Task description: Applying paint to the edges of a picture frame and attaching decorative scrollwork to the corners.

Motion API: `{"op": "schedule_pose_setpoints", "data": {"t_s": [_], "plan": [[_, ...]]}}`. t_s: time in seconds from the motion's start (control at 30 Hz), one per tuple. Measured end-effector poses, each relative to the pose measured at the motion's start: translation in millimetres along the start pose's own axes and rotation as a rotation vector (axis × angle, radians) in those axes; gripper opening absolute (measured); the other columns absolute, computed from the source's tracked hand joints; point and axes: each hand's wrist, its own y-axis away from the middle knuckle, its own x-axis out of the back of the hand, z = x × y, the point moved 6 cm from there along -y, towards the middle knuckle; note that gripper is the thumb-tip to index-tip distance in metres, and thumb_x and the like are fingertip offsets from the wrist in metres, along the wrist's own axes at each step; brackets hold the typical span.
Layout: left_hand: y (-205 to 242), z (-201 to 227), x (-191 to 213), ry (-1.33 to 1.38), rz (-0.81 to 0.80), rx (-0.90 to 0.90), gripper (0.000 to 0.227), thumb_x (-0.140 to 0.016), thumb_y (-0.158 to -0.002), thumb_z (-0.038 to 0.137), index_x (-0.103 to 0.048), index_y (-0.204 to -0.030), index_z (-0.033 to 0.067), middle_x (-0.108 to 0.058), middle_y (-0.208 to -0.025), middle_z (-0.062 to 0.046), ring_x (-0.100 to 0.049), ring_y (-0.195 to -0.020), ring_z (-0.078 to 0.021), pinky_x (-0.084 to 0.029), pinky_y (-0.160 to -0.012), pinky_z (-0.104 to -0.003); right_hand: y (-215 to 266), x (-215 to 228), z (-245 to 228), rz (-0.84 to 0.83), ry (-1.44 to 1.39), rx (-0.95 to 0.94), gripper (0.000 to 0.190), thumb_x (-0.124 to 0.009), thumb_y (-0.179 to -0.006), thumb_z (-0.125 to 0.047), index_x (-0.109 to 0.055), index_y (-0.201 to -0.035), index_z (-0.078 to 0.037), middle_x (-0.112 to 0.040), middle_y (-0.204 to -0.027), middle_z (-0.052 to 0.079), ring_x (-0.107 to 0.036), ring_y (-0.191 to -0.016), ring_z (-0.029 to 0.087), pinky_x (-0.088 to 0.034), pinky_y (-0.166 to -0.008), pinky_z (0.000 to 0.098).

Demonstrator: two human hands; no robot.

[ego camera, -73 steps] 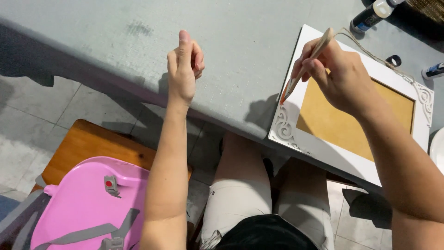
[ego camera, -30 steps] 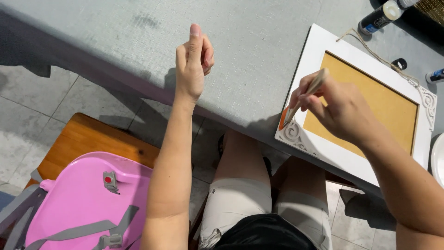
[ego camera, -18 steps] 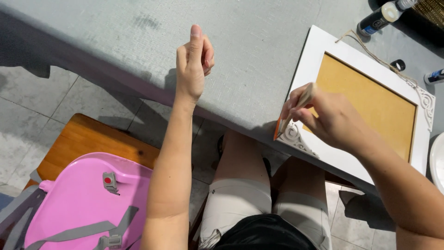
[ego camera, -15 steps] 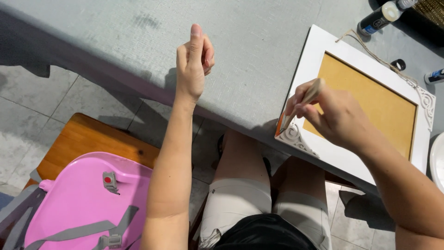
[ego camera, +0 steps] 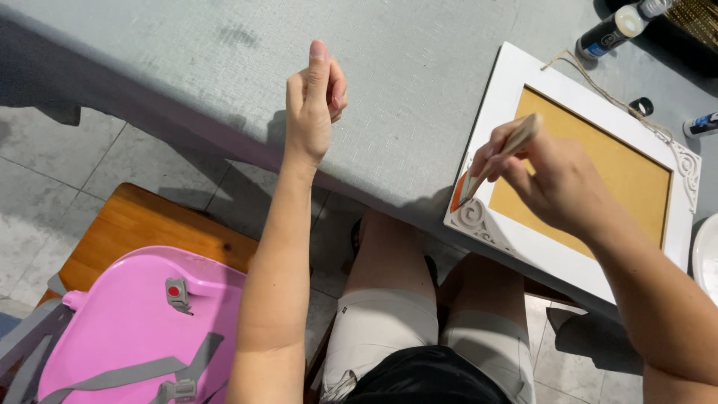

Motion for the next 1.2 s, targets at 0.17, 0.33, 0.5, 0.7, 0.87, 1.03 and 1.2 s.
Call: {"op": "schedule_pose_setpoints", "data": {"t_s": [0.17,0.33,0.5,0.7,0.87,1.03,1.2], "plan": [[-0.4,0.3,-0.3,0.004,0.001,-0.003,0.059,-0.037,-0.098,0.063,-0.043,-0.061,0.0164,-0.039,-0.056,0.005,-0.033,-0.05,-0.0056,-0.026,-0.047,-0.021,-3.7,-4.5,11.8,-0.102,-0.085,-0.167,0.013,-0.046,-0.107,-0.011,-0.054,-0.114,-0.004,-0.077,-0.101,0.007,-0.077,-0.086,0.015,-0.065,-0.076,0.0284],[-0.9,-0.5,1.1,0.003,0.002,-0.013,0.059,-0.037,-0.098,0.063,-0.043,-0.061,0.0161,-0.04,-0.056,0.004,-0.033,-0.05,-0.006,-0.025,-0.048,-0.022,-11.8,13.6,9.1,0.029,-0.196,-0.127,0.015,-0.034,-0.113,-0.012,-0.045,-0.113,-0.002,-0.075,-0.103,0.014,-0.076,-0.086,0.022,-0.061,-0.079,0.034],[-0.5,-0.9,0.2,0.006,0.003,-0.011,0.059,-0.037,-0.098,0.063,-0.043,-0.061,0.0163,-0.038,-0.056,0.005,-0.033,-0.049,-0.006,-0.025,-0.047,-0.022,-9.0,10.9,31.8,0.036,-0.001,-0.166,0.01,-0.041,-0.112,-0.003,-0.049,-0.117,-0.002,-0.077,-0.107,0.009,-0.076,-0.091,0.021,-0.061,-0.077,0.0361],[-0.2,-1.3,0.4,-0.002,0.003,-0.001,0.059,-0.037,-0.098,0.062,-0.042,-0.061,0.0165,-0.039,-0.056,0.005,-0.032,-0.049,-0.0056,-0.025,-0.047,-0.021,-15.4,12.9,33.3,0.003,-0.052,-0.27,0.011,-0.041,-0.113,-0.007,-0.049,-0.118,-0.001,-0.076,-0.107,0.013,-0.076,-0.09,0.024,-0.062,-0.083,0.04],[-0.3,-0.2,0.0,-0.002,-0.006,-0.009,0.059,-0.037,-0.099,0.061,-0.042,-0.062,0.0164,-0.039,-0.056,0.005,-0.032,-0.05,-0.0056,-0.025,-0.047,-0.022,-4.4,29.3,48.2,0.135,-0.24,-0.143,0.011,-0.036,-0.118,-0.008,-0.042,-0.115,0.002,-0.068,-0.103,0.021,-0.072,-0.093,0.03,-0.063,-0.087,0.0378],[-0.1,-1.6,-0.3,-0.004,0.0,0.012,0.059,-0.037,-0.098,0.062,-0.043,-0.062,0.0169,-0.038,-0.056,0.005,-0.032,-0.049,-0.0057,-0.024,-0.047,-0.022,3.6,36.7,50.1,0.204,-0.399,-0.146,0.021,-0.037,-0.118,-0.017,-0.04,-0.123,0.003,-0.062,-0.104,0.023,-0.068,-0.097,0.031,-0.062,-0.09,0.0448],[0.3,-0.4,-0.7,-0.007,0.002,0.003,0.058,-0.037,-0.099,0.062,-0.042,-0.062,0.0175,-0.038,-0.056,0.005,-0.032,-0.05,-0.0056,-0.024,-0.047,-0.021,4.3,33.3,47.0,0.183,-0.152,-0.28,0.034,-0.03,-0.12,-0.025,-0.049,-0.133,0.001,-0.074,-0.108,0.01,-0.071,-0.105,0.026,-0.052,-0.086,0.0346]]}}
